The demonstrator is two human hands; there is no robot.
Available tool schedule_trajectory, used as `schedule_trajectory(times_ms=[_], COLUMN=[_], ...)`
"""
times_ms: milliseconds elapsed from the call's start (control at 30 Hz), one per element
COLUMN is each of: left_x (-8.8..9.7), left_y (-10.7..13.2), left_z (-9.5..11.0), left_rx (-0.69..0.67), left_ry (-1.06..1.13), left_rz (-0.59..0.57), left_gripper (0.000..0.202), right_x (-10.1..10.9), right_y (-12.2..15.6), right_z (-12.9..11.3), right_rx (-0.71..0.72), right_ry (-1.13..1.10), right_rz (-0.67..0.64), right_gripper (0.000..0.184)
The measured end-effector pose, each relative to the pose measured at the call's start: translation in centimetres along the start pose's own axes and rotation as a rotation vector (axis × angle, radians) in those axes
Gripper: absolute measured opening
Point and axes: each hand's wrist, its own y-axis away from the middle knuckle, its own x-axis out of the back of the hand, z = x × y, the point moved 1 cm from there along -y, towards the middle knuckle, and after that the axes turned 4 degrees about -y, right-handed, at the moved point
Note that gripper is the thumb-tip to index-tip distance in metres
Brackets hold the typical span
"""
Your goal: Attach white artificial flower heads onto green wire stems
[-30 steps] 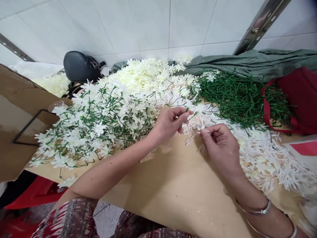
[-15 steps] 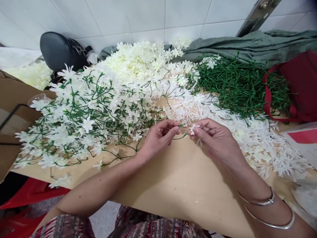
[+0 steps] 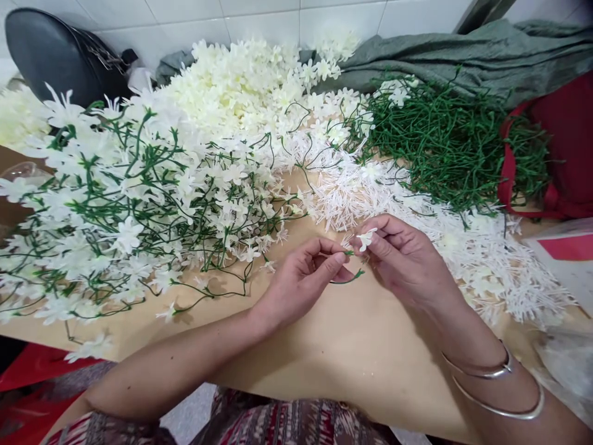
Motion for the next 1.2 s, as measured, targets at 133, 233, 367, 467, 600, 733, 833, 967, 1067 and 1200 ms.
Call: schedule_trajectory(times_ms=[133,233,367,467,600,733,833,967,1067,1200], left_x=[1.3,2.2,2.2,1.9,1.8,1.9,1.8,1.7,1.7,1.6], left_y=[-1.5,-2.3,-2.1,-1.7,-1.6,-1.6,-1.6,-1.5,-1.4,-1.5], left_z=[-1.0,-1.1,-0.7,-0.8,-1.0,-1.1,-1.1,-1.0,-1.1,-1.4], left_rx=[-0.151,-0.217,-0.192,-0.166,-0.158,-0.164,-0.177,-0.197,-0.236,-0.253], left_ry=[-0.162,-0.205,-0.25,-0.261,-0.261,-0.274,-0.258,-0.28,-0.309,-0.336], left_rz=[0.097,0.116,0.042,0.032,0.057,0.055,0.056,0.041,0.033,0.027], left_gripper=[0.022,0.02,0.022,0.025,0.03,0.031,0.031,0.032,0.029,0.03], right_x=[0.2,0.3,0.1,-0.2,-0.3,-0.5,-0.7,-1.0,-1.2,-1.3], right_y=[0.0,0.2,0.3,0.4,0.4,0.5,0.6,0.8,0.9,0.9], right_z=[0.2,0.5,0.3,0.0,-0.3,-0.4,-0.4,-0.5,-0.6,-0.6], right_rx=[0.001,0.023,0.044,0.048,0.063,0.063,0.057,0.03,0.014,0.012], right_ry=[0.003,0.07,0.166,0.203,0.217,0.242,0.23,0.206,0.184,0.19], right_rz=[0.005,0.004,0.013,0.02,0.02,0.0,0.014,0.032,0.019,-0.007], right_gripper=[0.044,0.038,0.03,0.027,0.023,0.021,0.021,0.022,0.021,0.021])
